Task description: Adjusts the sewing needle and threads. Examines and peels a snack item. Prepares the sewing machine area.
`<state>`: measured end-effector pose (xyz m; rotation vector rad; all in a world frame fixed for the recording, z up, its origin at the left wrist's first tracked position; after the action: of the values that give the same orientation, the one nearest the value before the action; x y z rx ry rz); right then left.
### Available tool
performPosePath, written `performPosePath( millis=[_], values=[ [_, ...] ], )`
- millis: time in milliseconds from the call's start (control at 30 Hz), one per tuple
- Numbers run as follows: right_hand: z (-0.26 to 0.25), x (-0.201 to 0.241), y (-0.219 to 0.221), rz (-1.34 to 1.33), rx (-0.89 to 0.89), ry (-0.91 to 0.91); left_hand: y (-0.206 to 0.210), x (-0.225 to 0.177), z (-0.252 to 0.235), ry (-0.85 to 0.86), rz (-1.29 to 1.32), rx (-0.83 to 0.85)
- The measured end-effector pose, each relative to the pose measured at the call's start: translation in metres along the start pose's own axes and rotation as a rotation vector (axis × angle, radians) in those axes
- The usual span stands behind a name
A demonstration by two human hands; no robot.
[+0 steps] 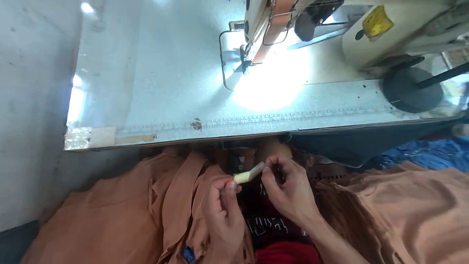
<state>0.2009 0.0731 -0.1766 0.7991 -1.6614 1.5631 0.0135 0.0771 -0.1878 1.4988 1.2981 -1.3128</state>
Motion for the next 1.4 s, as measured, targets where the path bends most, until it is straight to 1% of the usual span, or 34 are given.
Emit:
performPosePath(
  millis=[133, 267, 400, 600, 667, 700, 767, 800, 900, 967, 1033, 1100, 1267, 1333, 1400],
  values=[
    [0.001, -0.005, -0.007, -0.036, -0.05, 0.035, 0.001, -0.001, 0.002, 0.027, 0.062, -0.057],
    [0.002, -0.008, -0.011, -0.032, -0.09, 0.067, 0.001, -0.003, 0.004, 0.055, 0.061, -0.114],
    [0.004, -0.016, -0.02, 0.002, -0.144, 0.092, 0.005, -0.004, 0.003, 0.09, 0.062, -0.117],
    [0.011, -0.022, -0.038, 0.16, -0.236, 0.095, 0.011, -0.005, 0.003, 0.06, 0.085, -0.11],
    [0.014, -0.03, -0.052, 0.244, -0.264, 0.139, 0.006, -0.006, 0.002, 0.059, 0.11, -0.12],
    [0.016, -0.039, -0.064, 0.289, -0.274, 0.179, -0.003, -0.01, 0.0, 0.066, 0.113, -0.137],
    [0.022, -0.065, -0.09, 0.386, -0.249, 0.255, -0.024, -0.022, -0.013, 0.104, 0.082, -0.131],
    [0.025, -0.076, -0.1, 0.438, -0.201, 0.274, -0.032, -0.025, -0.019, 0.118, 0.063, -0.092],
    [0.037, -0.099, -0.113, 0.558, 0.022, 0.34, -0.036, -0.025, -0.027, 0.072, -0.008, 0.024],
    [0.046, -0.114, -0.116, 0.615, 0.113, 0.405, -0.035, -0.018, -0.032, 0.025, 0.004, 0.053],
    [0.052, -0.126, -0.116, 0.665, 0.124, 0.475, -0.032, -0.012, -0.036, -0.014, 0.039, 0.046],
    [0.053, -0.137, -0.114, 0.661, 0.112, 0.533, -0.028, -0.011, -0.039, -0.029, 0.068, 0.038],
    [0.052, -0.149, -0.112, 0.492, 0.031, 0.579, -0.026, -0.013, -0.042, -0.033, 0.123, 0.026],
    [0.053, -0.15, -0.114, 0.472, 0.0, 0.58, -0.026, -0.013, -0.043, -0.026, 0.151, 0.024],
    [0.054, -0.155, -0.114, 0.479, 0.009, 0.59, -0.026, -0.012, -0.045, -0.022, 0.162, 0.029]
  ],
)
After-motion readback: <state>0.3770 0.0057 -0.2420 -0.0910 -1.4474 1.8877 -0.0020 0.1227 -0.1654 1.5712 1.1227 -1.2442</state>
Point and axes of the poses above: each hand's wrist, its own z-axis away from the middle knuckle, its own y-axis out of the palm, x = y × z, the point moved 10 cm from there along -z, towards the middle knuckle, and after that the axes turned 14 degrees about x, right-handed, at the moved point
